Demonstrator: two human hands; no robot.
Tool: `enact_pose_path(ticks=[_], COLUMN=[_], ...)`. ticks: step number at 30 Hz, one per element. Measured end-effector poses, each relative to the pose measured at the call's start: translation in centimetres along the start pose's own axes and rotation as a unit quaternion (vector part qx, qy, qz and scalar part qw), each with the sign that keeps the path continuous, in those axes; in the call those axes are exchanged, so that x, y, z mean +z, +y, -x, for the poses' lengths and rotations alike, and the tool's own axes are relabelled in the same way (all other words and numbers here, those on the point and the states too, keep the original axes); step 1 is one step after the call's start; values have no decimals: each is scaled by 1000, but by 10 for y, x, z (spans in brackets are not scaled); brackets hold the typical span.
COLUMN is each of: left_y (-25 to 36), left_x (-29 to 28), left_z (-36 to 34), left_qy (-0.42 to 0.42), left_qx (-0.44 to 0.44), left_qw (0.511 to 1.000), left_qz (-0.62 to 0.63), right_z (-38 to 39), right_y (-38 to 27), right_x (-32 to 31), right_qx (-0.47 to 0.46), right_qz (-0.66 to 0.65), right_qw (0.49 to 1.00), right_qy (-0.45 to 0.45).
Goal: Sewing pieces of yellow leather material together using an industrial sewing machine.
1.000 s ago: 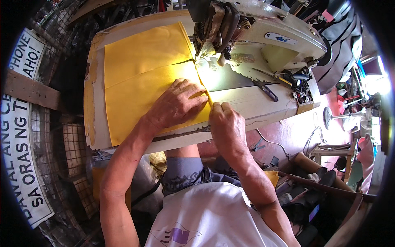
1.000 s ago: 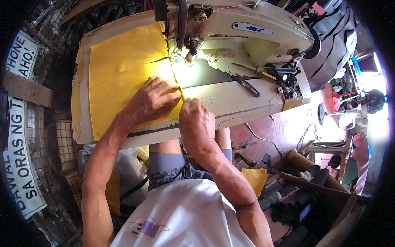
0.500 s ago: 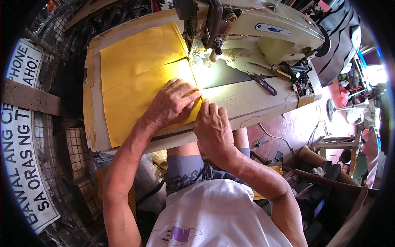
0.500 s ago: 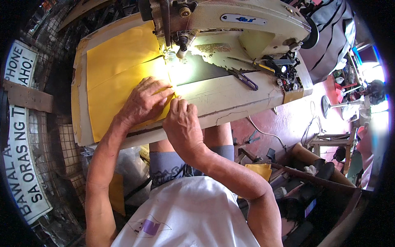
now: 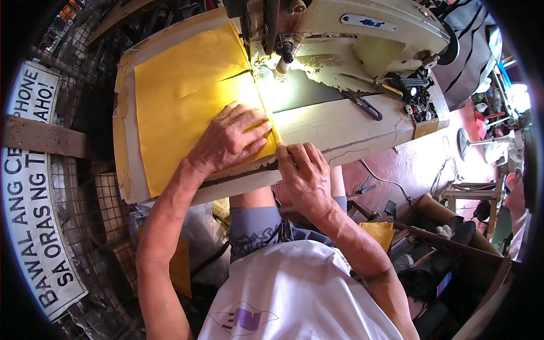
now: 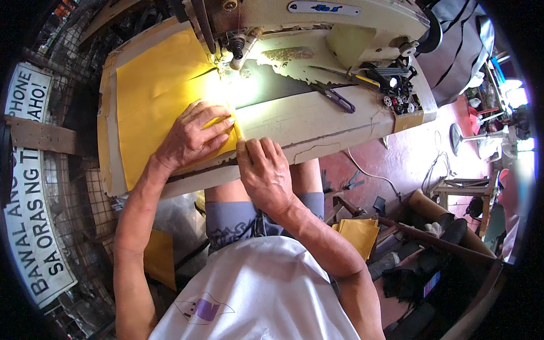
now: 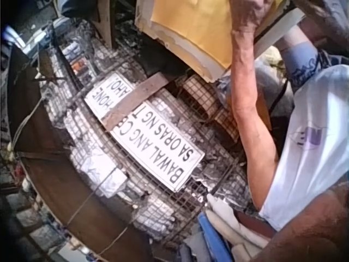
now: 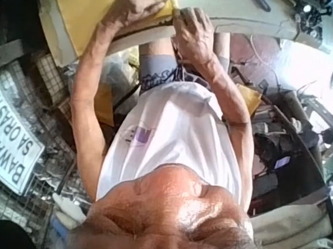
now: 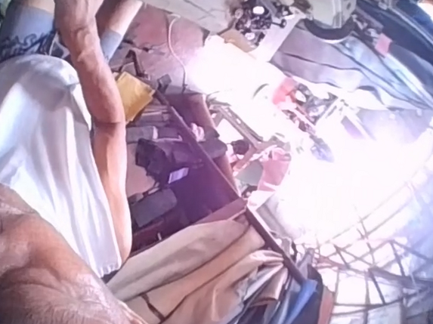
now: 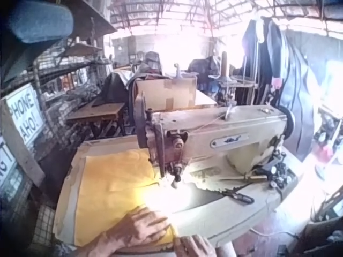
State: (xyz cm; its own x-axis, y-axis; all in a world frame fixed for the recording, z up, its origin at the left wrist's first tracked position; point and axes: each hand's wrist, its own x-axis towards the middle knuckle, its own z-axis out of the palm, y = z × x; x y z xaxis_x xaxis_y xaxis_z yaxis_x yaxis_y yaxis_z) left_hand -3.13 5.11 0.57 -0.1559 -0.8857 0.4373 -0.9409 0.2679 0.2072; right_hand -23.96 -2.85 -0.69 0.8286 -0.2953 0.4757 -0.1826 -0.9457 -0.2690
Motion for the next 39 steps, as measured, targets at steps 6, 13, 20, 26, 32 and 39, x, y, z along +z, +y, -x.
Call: enact_pose_path(ticks=[6,13,20,26,32,39], left_y=[8,9,11,8,10,0], left_x=[2,3,-1,-9,-5,-6], left_z=[8,9,9,12,8,4], left_qy=[-33,-30,-15,-17,-21,-40], left_qx=[-16,-3,-21,-4,-11,-18], left_qw=[999,1000,1000,1000,999,998], left_qz=[19,0,0,23,31,37], right_z=[1,6,6,6,4,-5], right_y=[-1,53,48,40,45,46], right_x=[-9,-17,-15,-12,-16,-18], right_qx=[-1,-19,-100,-115,-121,-120], right_qz=[7,-121,-77,-83,-79,-65], right_qw=[998,992,989,987,987,985], right_qy=[-66,-41,-72,-72,-71,-104])
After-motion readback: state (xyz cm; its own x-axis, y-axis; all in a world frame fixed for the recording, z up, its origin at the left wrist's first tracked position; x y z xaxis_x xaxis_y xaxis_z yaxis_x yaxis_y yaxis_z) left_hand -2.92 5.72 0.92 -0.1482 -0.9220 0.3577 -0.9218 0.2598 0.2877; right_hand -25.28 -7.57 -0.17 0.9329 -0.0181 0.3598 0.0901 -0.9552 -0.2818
